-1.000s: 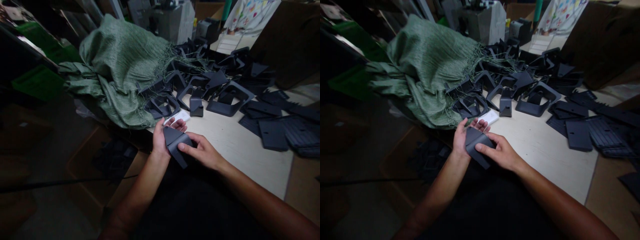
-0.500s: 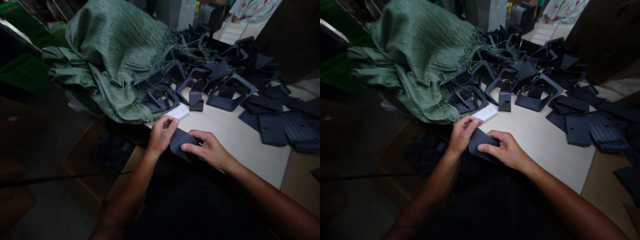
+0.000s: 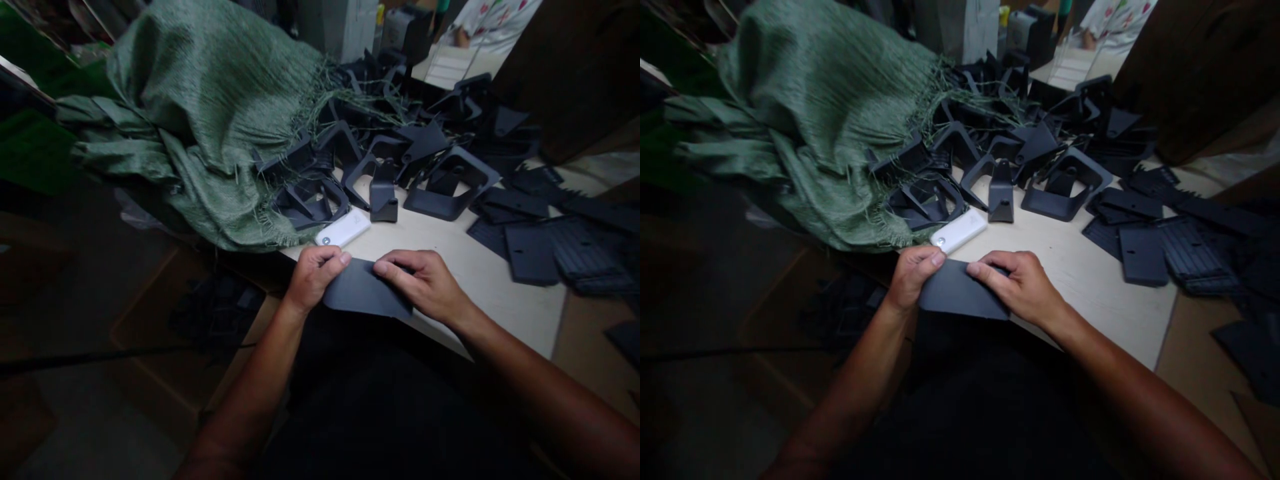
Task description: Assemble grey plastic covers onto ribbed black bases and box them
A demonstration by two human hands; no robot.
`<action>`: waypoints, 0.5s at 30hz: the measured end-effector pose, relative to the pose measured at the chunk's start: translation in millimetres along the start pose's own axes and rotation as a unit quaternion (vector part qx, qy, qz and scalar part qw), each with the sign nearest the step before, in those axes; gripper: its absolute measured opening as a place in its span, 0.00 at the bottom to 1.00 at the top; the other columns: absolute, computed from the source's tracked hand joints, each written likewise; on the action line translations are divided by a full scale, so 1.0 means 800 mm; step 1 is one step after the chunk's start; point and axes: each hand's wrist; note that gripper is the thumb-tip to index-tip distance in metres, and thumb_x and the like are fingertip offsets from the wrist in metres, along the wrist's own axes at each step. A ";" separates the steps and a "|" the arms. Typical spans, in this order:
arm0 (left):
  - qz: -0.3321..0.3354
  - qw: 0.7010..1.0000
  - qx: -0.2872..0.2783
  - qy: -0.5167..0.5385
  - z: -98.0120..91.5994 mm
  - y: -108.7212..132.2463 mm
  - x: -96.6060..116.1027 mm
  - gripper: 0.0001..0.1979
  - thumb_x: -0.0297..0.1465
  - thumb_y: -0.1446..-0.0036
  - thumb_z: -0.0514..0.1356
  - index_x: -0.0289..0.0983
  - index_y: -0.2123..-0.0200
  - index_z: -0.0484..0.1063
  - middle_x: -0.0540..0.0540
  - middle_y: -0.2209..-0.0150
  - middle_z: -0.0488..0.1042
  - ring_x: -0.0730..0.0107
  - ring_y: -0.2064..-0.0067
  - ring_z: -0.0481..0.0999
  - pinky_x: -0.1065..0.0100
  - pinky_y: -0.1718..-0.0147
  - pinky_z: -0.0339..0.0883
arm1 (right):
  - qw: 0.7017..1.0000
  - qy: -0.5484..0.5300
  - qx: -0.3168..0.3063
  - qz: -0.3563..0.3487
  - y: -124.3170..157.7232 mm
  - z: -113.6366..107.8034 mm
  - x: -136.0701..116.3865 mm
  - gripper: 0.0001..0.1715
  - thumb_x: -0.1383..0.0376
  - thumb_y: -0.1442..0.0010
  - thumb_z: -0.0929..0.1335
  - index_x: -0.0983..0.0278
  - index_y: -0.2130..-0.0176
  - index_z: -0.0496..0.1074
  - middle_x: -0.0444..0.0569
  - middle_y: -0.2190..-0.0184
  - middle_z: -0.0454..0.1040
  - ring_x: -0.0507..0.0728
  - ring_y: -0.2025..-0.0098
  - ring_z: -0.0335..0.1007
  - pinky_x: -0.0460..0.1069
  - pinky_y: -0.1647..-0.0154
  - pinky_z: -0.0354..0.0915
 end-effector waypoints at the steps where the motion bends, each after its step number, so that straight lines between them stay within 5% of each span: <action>1: -0.022 0.999 0.010 0.036 0.003 0.002 -0.002 0.28 0.50 0.41 0.66 0.39 0.82 0.61 0.53 0.81 0.54 0.76 0.79 0.52 0.67 0.78 0.44 | 0.999 -0.028 0.018 0.010 0.003 0.003 0.003 0.22 0.49 0.31 0.71 0.63 0.64 0.84 0.46 0.72 0.80 0.54 0.70 0.73 0.47 0.69 0.63; 7: -0.105 0.977 0.030 0.185 0.017 0.011 -0.003 0.23 0.49 0.49 0.70 0.38 0.81 0.71 0.51 0.83 0.61 0.75 0.82 0.54 0.67 0.82 0.46 | 0.993 -0.091 0.063 0.037 0.004 0.016 0.007 0.23 0.49 0.35 0.74 0.64 0.71 0.83 0.45 0.78 0.76 0.53 0.75 0.67 0.47 0.75 0.59; 15: -0.109 0.978 0.021 0.175 0.012 0.017 -0.011 0.21 0.48 0.49 0.73 0.35 0.74 0.77 0.49 0.79 0.70 0.73 0.79 0.64 0.69 0.80 0.56 | 0.983 -0.143 -0.079 0.085 -0.027 -0.010 0.002 0.35 0.42 0.35 0.71 0.64 0.80 0.69 0.41 0.83 0.61 0.49 0.81 0.55 0.45 0.82 0.49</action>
Point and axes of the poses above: each hand's wrist, its own y-axis away from the middle knuckle, its own z-axis out of the palm, x = y × z
